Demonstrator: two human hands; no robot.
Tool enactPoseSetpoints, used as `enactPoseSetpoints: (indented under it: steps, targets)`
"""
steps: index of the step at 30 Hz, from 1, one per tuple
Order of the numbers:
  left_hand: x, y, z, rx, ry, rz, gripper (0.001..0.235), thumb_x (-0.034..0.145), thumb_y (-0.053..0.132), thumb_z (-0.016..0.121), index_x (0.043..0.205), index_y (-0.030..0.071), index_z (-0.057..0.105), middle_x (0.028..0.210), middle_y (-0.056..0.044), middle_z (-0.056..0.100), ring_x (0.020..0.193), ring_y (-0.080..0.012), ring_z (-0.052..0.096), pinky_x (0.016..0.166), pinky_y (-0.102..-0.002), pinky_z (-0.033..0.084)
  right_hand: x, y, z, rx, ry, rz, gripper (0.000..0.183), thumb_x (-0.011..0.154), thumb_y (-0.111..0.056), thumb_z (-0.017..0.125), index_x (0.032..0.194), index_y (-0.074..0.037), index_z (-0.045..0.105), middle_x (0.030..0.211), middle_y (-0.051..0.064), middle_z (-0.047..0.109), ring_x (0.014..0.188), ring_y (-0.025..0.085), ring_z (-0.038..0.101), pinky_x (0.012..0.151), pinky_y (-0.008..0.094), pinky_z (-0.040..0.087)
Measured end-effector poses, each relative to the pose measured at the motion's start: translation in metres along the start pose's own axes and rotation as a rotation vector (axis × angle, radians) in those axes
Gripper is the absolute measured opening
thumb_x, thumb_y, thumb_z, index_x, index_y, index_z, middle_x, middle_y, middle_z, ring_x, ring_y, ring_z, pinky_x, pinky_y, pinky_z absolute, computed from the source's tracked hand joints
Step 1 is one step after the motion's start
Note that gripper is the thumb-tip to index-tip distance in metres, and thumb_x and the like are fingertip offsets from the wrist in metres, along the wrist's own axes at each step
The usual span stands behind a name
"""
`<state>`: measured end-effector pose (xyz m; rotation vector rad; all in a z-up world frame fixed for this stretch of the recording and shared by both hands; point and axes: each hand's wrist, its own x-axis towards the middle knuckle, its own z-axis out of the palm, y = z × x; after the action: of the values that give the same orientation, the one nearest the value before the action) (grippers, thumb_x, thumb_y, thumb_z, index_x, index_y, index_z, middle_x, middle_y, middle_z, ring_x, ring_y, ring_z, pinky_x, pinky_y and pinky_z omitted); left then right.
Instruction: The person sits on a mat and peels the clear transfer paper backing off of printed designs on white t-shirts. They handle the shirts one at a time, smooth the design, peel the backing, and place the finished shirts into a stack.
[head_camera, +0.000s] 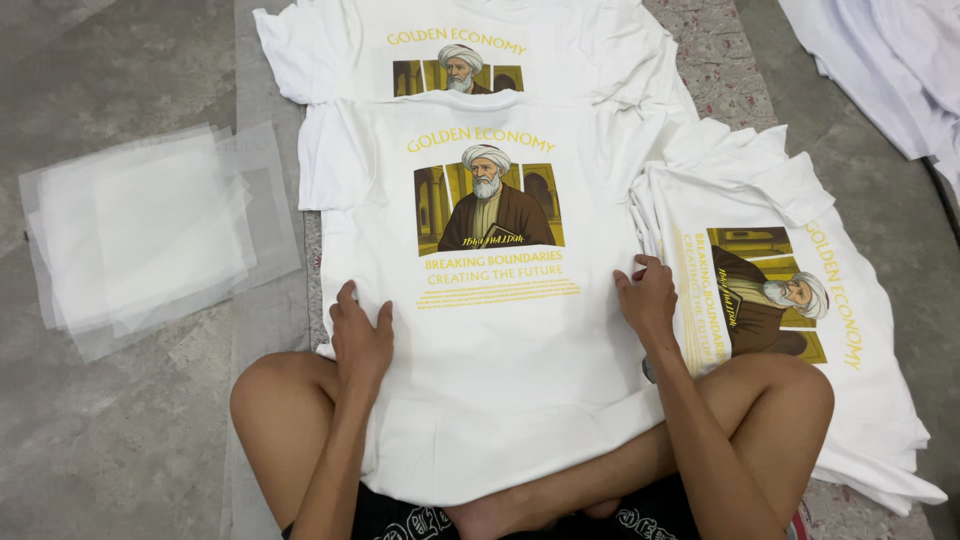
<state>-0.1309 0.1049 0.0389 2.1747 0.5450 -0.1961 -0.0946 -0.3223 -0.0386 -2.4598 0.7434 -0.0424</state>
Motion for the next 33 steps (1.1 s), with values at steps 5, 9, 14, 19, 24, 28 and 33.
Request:
enactPoseSetpoints:
  steps: [5, 9, 14, 19, 24, 28, 33]
  targets:
    - [0.071, -0.085, 0.031, -0.186, 0.11, -0.084, 0.041, 0.101, 0.034, 0.072, 0.131, 0.007, 0.065, 0.099, -0.013, 0.072, 0.095, -0.0301, 0.071, 0.081, -0.044, 0.055, -0.003, -0.009, -0.005, 0.116, -0.021, 0.006, 0.039, 0.097, -0.017, 0.079, 0.127, 0.005, 0.066, 0.099, 0.019, 0.062, 0.096, 0.036, 0.07, 0.077, 0.051, 0.059]
    - [0.092, -0.089, 0.031, -0.502, 0.08, -0.085, 0.028, 0.102, 0.036, 0.074, 0.109, 0.009, 0.077, 0.088, -0.006, 0.07, 0.079, -0.0195, 0.065, 0.068, -0.033, 0.052, 0.018, 0.01, 0.012, 0.173, 0.005, 0.032, 0.033, 0.091, -0.024, 0.086, 0.11, -0.001, 0.071, 0.089, 0.013, 0.065, 0.084, 0.03, 0.071, 0.068, 0.044, 0.059]
    - [0.073, -0.055, -0.004, -0.623, 0.101, 0.011, 0.021, 0.103, 0.033, 0.076, 0.103, 0.013, 0.075, 0.08, -0.001, 0.066, 0.07, -0.0116, 0.061, 0.06, -0.024, 0.049, 0.025, 0.017, -0.007, 0.518, -0.052, 0.07, 0.034, 0.091, -0.03, 0.088, 0.104, -0.002, 0.073, 0.081, 0.007, 0.068, 0.075, 0.017, 0.066, 0.065, 0.029, 0.053]
    - [0.043, -0.004, -0.052, -0.707, 0.146, 0.109, 0.018, 0.107, 0.031, 0.073, 0.105, 0.013, 0.072, 0.075, 0.003, 0.066, 0.065, -0.0069, 0.064, 0.059, -0.018, 0.052, -0.016, -0.013, -0.073, 0.936, -0.061, 0.066, 0.03, 0.098, -0.019, 0.081, 0.113, -0.002, 0.062, 0.084, 0.005, 0.073, 0.074, 0.01, 0.07, 0.069, 0.018, 0.056]
    - [0.027, 0.056, -0.1, -0.748, 0.159, 0.319, 0.035, 0.11, 0.024, 0.07, 0.127, 0.017, 0.04, 0.074, 0.007, 0.061, 0.071, 0.0011, 0.043, 0.104, -0.022, 0.045, -0.082, -0.057, -0.166, 1.275, -0.019, -0.142, 0.05, 0.098, -0.009, 0.071, 0.142, -0.007, 0.045, 0.096, 0.011, 0.075, 0.082, 0.011, 0.068, 0.089, 0.026, 0.054]
    - [0.0, 0.111, -0.115, -0.659, -0.118, 0.398, 0.054, 0.108, 0.013, 0.064, 0.15, 0.017, 0.031, 0.093, -0.012, 0.07, 0.078, -0.0113, 0.059, 0.081, -0.026, 0.051, -0.111, -0.062, -0.182, 0.848, -0.034, -0.233, 0.069, 0.088, -0.004, 0.075, 0.152, -0.009, 0.048, 0.152, 0.005, 0.057, 0.107, 0.008, 0.064, 0.088, 0.019, 0.054]
    - [0.018, 0.141, -0.098, -0.714, -0.083, 0.543, 0.041, 0.113, 0.022, 0.069, 0.132, 0.022, 0.032, 0.073, 0.005, 0.049, 0.062, -0.0002, 0.033, 0.064, -0.019, 0.028, -0.132, -0.02, -0.209, 1.042, 0.238, -0.22, 0.052, 0.089, -0.004, 0.079, 0.136, -0.009, 0.057, 0.093, 0.005, 0.068, 0.081, 0.002, 0.057, 0.077, 0.014, 0.045]
